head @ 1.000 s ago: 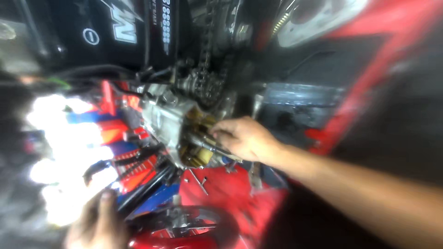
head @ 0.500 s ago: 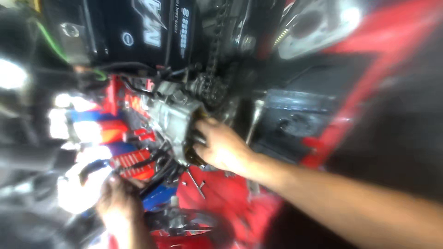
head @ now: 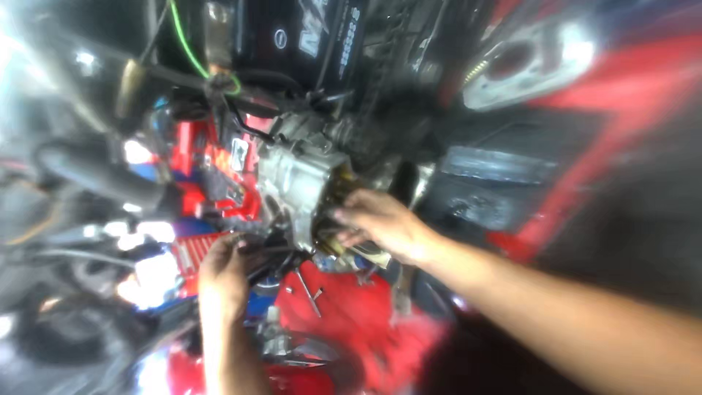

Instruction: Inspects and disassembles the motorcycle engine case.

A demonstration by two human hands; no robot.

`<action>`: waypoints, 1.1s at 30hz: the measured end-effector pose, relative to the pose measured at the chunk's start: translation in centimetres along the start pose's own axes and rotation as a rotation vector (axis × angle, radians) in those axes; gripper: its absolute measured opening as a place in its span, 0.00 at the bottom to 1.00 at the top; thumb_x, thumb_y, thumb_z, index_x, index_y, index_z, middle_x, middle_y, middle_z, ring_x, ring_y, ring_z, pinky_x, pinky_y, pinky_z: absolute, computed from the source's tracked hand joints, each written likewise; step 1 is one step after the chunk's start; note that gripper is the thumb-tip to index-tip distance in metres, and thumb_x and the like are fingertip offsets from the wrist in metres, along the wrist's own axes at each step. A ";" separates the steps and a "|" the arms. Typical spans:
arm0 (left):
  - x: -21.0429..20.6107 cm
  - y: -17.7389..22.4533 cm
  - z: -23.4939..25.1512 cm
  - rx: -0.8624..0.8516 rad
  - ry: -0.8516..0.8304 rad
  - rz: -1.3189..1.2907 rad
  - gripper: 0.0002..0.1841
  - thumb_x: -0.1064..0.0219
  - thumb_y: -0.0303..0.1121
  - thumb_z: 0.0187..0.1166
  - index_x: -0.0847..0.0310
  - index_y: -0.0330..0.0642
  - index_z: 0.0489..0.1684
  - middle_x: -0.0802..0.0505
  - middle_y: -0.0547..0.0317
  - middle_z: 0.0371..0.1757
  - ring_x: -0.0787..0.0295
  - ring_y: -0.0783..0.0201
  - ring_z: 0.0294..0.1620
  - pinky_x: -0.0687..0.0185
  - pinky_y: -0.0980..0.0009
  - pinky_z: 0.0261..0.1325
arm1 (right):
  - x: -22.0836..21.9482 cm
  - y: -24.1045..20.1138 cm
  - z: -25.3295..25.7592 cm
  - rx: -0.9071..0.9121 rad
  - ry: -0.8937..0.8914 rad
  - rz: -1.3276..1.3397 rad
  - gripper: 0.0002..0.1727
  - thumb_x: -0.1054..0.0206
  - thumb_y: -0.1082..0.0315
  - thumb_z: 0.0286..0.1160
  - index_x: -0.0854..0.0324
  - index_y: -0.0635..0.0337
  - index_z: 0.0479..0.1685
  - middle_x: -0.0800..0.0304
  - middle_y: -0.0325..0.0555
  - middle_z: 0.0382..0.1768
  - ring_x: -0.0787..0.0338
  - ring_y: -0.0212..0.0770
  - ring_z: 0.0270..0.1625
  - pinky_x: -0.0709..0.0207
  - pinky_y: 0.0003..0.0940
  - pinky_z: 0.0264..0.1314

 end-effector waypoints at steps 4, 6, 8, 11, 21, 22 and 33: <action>-0.3 0.5 0.3 -0.012 0.032 -0.270 0.08 0.42 0.28 0.90 0.17 0.41 0.54 0.07 0.52 0.43 0.04 0.55 0.41 0.03 0.54 0.45 | 0.6 0.3 -0.5 -0.010 -0.041 0.210 0.14 0.50 0.74 0.84 0.22 0.64 0.60 0.11 0.56 0.49 0.04 0.51 0.45 0.07 0.51 0.52; -0.6 0.8 0.6 -0.046 0.056 -0.450 0.09 0.45 0.27 0.91 0.18 0.41 0.54 0.06 0.52 0.43 0.04 0.54 0.41 0.03 0.53 0.45 | 1.0 0.5 -1.2 0.043 -0.064 0.192 0.22 0.50 0.81 0.75 0.22 0.65 0.66 0.10 0.57 0.50 0.04 0.51 0.48 0.08 0.51 0.55; -1.2 0.8 1.2 -0.078 0.040 -0.581 0.10 0.48 0.26 0.91 0.21 0.39 0.55 0.07 0.48 0.44 0.04 0.51 0.41 0.04 0.50 0.48 | 1.2 0.3 -1.8 0.127 -0.056 0.044 0.23 0.38 0.85 0.72 0.19 0.65 0.68 0.08 0.56 0.48 0.03 0.49 0.45 0.06 0.47 0.53; -2.1 0.5 1.8 -0.081 -0.047 -0.597 0.10 0.46 0.26 0.89 0.19 0.39 0.57 0.07 0.48 0.47 0.05 0.51 0.45 0.05 0.50 0.53 | 2.6 0.1 -1.9 0.208 0.060 -0.138 0.11 0.30 0.78 0.75 0.13 0.63 0.54 0.04 0.49 0.41 0.02 0.44 0.39 0.04 0.42 0.48; -3.9 -0.3 1.8 0.048 -0.035 -0.571 0.11 0.44 0.24 0.89 0.20 0.38 0.61 0.05 0.46 0.52 0.04 0.50 0.52 0.07 0.49 0.58 | 8.2 -1.6 -6.6 0.383 0.334 -0.220 0.08 0.36 0.74 0.82 0.17 0.59 0.54 0.07 0.43 0.43 0.03 0.42 0.38 0.03 0.42 0.44; -4.0 -0.3 1.7 0.032 -0.018 -0.568 0.11 0.44 0.23 0.89 0.20 0.38 0.61 0.05 0.46 0.52 0.04 0.50 0.52 0.07 0.49 0.58 | 8.5 -1.8 -6.9 0.406 0.370 -0.248 0.09 0.37 0.73 0.83 0.16 0.58 0.55 0.07 0.42 0.43 0.03 0.41 0.38 0.04 0.40 0.44; -4.8 -2.2 -2.7 -0.093 0.121 0.072 0.12 0.29 0.36 0.82 0.12 0.55 0.61 0.03 0.68 0.43 0.07 0.69 0.31 0.06 0.68 0.32 | 18.1 5.5 -9.8 -0.076 0.700 -0.512 0.15 0.43 0.65 0.90 0.21 0.61 0.66 0.09 0.48 0.42 0.06 0.41 0.31 0.06 0.43 0.36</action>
Point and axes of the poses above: each hand's wrist, its own z-axis towards the middle knuckle, its own x-axis out of the back of the hand, y = z × x, the point moved 6 cm from there along z, towards the middle knuckle
